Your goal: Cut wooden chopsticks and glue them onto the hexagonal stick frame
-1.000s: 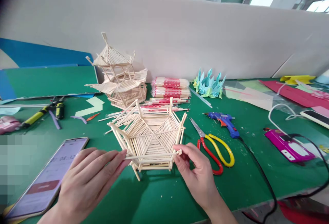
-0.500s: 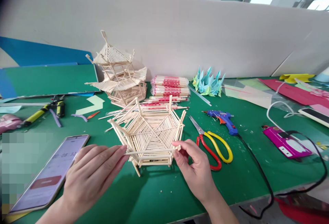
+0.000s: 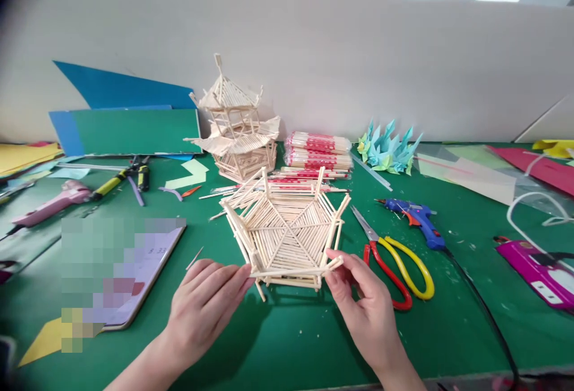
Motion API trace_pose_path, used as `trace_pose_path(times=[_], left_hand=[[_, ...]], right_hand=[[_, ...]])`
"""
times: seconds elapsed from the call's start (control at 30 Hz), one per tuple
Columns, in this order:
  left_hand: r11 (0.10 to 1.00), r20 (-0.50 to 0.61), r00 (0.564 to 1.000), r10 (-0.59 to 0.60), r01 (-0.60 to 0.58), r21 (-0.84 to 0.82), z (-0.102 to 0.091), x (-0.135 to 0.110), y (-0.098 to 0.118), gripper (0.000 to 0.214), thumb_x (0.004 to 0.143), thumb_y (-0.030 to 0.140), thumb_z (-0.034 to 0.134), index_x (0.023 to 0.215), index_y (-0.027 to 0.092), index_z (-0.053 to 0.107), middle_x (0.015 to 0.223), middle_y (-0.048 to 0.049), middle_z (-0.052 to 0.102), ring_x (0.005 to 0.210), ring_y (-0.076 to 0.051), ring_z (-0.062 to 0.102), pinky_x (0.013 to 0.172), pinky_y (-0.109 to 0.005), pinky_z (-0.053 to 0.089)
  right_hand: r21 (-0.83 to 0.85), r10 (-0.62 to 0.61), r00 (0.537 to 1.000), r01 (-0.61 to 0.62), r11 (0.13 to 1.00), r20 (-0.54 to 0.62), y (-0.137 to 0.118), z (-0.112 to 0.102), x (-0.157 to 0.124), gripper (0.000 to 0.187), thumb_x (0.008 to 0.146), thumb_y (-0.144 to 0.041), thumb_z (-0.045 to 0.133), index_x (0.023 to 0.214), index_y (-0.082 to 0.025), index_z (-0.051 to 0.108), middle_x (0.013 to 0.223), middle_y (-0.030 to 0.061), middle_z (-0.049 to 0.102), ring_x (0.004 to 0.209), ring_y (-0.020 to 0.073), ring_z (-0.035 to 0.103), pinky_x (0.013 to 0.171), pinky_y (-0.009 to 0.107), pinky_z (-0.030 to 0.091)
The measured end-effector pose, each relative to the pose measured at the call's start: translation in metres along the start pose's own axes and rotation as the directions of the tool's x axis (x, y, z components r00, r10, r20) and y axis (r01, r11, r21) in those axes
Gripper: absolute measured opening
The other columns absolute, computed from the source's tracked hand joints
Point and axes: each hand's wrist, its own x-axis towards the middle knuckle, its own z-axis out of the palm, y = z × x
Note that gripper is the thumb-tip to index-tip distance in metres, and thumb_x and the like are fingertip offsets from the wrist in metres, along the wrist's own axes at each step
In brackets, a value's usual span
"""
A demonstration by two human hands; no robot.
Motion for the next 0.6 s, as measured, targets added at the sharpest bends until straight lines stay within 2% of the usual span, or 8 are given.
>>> trace_pose_path(times=[0.27,0.43,0.6], left_hand=[[1.000,0.039,0.999,-0.028,0.028,-0.001,-0.001,0.002,-0.003,0.015,0.088,0.015,0.051,0.102,0.009,0.055,0.067,-0.0026,0.065,0.054,-0.013,0.051,0.055,-0.029,0.035],[1.000,0.079,0.997,0.000,0.001,-0.008,-0.002,0.006,-0.007,0.015,0.087,0.014,0.052,0.101,0.010,0.055,0.069,-0.0021,0.067,0.055,-0.013,0.053,0.058,-0.030,0.036],[0.999,0.081,0.996,0.035,-0.036,0.012,-0.002,0.010,-0.010,0.011,0.087,0.013,0.051,0.096,0.012,0.057,0.070,-0.0026,0.067,0.056,-0.014,0.055,0.063,-0.032,0.037]], right_hand=[[0.009,0.080,0.996,-0.080,0.997,-0.036,0.008,0.001,-0.007,0.030,0.081,-0.032,0.061,0.110,-0.027,0.062,0.085,-0.0003,0.064,0.071,0.0105,0.058,0.064,0.013,0.050],[-0.015,0.063,0.997,-0.063,0.998,-0.048,0.005,0.002,-0.004,0.030,0.080,-0.033,0.061,0.108,-0.022,0.063,0.091,0.0037,0.067,0.076,0.0140,0.062,0.066,0.018,0.052],[-0.008,0.028,0.998,-0.028,1.000,-0.048,-0.002,0.003,-0.001,0.027,0.081,-0.030,0.061,0.106,-0.020,0.064,0.087,0.0046,0.066,0.070,0.0153,0.062,0.064,0.022,0.053]])
